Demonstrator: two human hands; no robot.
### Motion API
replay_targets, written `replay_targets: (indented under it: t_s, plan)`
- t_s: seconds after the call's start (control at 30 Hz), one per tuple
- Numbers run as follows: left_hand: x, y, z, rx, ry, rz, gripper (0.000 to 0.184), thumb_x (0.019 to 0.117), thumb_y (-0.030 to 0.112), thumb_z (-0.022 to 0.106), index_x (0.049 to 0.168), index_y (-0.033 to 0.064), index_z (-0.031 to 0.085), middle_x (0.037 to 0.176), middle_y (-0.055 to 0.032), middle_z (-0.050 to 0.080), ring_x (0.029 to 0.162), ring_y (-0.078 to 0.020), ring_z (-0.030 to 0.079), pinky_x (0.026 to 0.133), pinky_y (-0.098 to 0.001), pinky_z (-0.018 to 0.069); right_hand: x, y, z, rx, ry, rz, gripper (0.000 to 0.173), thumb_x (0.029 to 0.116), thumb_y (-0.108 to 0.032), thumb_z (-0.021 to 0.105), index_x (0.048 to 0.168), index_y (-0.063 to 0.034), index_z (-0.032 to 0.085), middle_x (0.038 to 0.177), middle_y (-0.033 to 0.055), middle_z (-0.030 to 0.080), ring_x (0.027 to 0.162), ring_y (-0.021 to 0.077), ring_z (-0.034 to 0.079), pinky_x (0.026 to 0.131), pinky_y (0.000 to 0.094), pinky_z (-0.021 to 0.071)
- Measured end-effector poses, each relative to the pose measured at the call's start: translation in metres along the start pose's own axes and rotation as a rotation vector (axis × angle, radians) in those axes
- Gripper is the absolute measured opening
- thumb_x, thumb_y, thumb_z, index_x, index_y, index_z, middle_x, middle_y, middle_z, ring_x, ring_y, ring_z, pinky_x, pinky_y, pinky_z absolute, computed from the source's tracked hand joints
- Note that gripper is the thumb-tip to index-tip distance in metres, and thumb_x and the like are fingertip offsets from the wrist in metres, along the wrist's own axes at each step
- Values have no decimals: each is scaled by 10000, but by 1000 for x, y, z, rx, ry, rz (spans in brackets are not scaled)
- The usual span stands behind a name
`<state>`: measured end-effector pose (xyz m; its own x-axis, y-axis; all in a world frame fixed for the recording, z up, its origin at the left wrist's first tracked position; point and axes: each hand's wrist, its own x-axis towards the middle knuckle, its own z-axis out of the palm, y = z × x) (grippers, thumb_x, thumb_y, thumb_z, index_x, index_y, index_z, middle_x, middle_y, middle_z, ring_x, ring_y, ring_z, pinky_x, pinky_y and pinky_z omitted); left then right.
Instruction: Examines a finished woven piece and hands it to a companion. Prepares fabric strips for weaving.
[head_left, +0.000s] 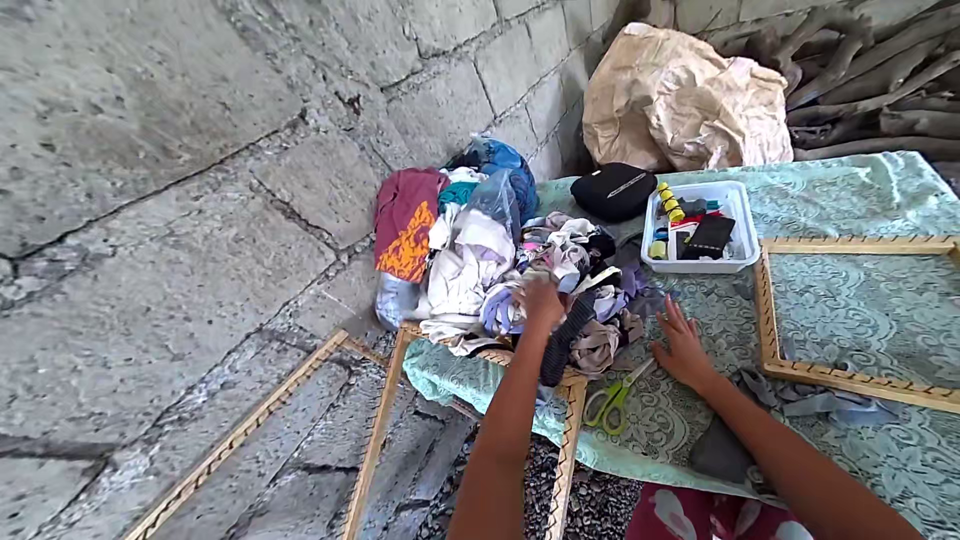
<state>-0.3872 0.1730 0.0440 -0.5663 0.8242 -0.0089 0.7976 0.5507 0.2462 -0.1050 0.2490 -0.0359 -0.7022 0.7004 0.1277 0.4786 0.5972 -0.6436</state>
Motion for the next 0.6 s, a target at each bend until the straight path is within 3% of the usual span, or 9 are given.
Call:
replay_targets:
  t_s: [0.07, 0.13, 0.23, 0.3, 0.43, 0.47, 0.53, 0.57, 0.6]
  plan:
    - [-29, 24, 19, 97, -132, 98, 523, 929, 24, 652, 1435, -40, 536, 1586, -370, 290, 1469, -602, 226, 1121, -795, 208, 0, 1, -1, 14, -12, 10, 615, 986, -229, 589, 1522, 33, 437, 1698, 212, 135, 1578, 379, 108, 1240, 650, 66]
    - [-49, 34, 18, 161, -232, 135, 478, 935, -20, 605, 1411, -40, 556, 1556, -380, 333, 1447, -588, 290, 1106, -750, 288, 0, 1, -1, 33, -20, 17, 620, 993, -236, 584, 1531, 27, 425, 1699, 209, 133, 1582, 368, 101, 1246, 635, 62]
    - [-56, 16, -8, 120, -315, 243, 340, 1001, 101, 577, 1316, -11, 636, 1353, -299, 592, 1309, -481, 533, 1070, -652, 418, 0, 1, 0, 48, -23, 10, 620, 996, -228, 581, 1538, 24, 415, 1698, 208, 142, 1583, 356, 103, 1249, 624, 60]
    - [-63, -1, -34, -60, -303, 296, 313, 1027, 164, 593, 1242, -51, 667, 1255, -275, 651, 1235, -432, 600, 1072, -612, 437, -1, 1, -1, 61, -19, -1, 616, 991, -218, 588, 1531, 29, 424, 1693, 212, 158, 1580, 361, 119, 1245, 632, 65]
    - [-93, -30, -83, -495, 48, 368, 213, 975, 132, 667, 1069, -57, 693, 1038, -189, 702, 974, -272, 680, 906, -495, 549, -1, 1, -2, 94, -6, -4, 602, 986, -204, 597, 1519, 30, 443, 1688, 218, 175, 1574, 372, 144, 1243, 631, 86]
    - [-102, -34, -95, -570, 163, 397, 223, 976, 121, 646, 1108, -53, 690, 1133, -174, 697, 1034, -235, 676, 926, -458, 554, -1, 1, -2, 106, 5, -5, 594, 987, -197, 595, 1513, 33, 449, 1684, 228, 180, 1567, 381, 167, 1245, 623, 106]
    - [-124, -40, -118, -775, 331, 520, 316, 1010, 187, 557, 1222, -25, 655, 1446, -147, 584, 1331, -229, 568, 1102, -427, 481, -1, 0, -3, 136, 37, -21, 578, 995, -182, 587, 1508, 44, 448, 1667, 263, 201, 1540, 417, 237, 1244, 607, 158]
    - [-135, -39, -125, -950, 406, 573, 310, 1036, 277, 550, 1235, 66, 657, 1434, -59, 610, 1318, -182, 581, 1090, -392, 495, -2, 0, -3, 152, 59, -34, 572, 1000, -178, 578, 1512, 38, 444, 1660, 270, 217, 1529, 422, 264, 1247, 588, 181]
    - [-148, -33, -130, -1138, 473, 579, 235, 1040, 362, 562, 1174, 199, 665, 1271, 55, 696, 1166, -99, 658, 987, -324, 554, -4, -1, -3, 170, 97, -61, 558, 1003, -173, 572, 1507, 36, 453, 1647, 275, 250, 1517, 424, 293, 1249, 566, 207]
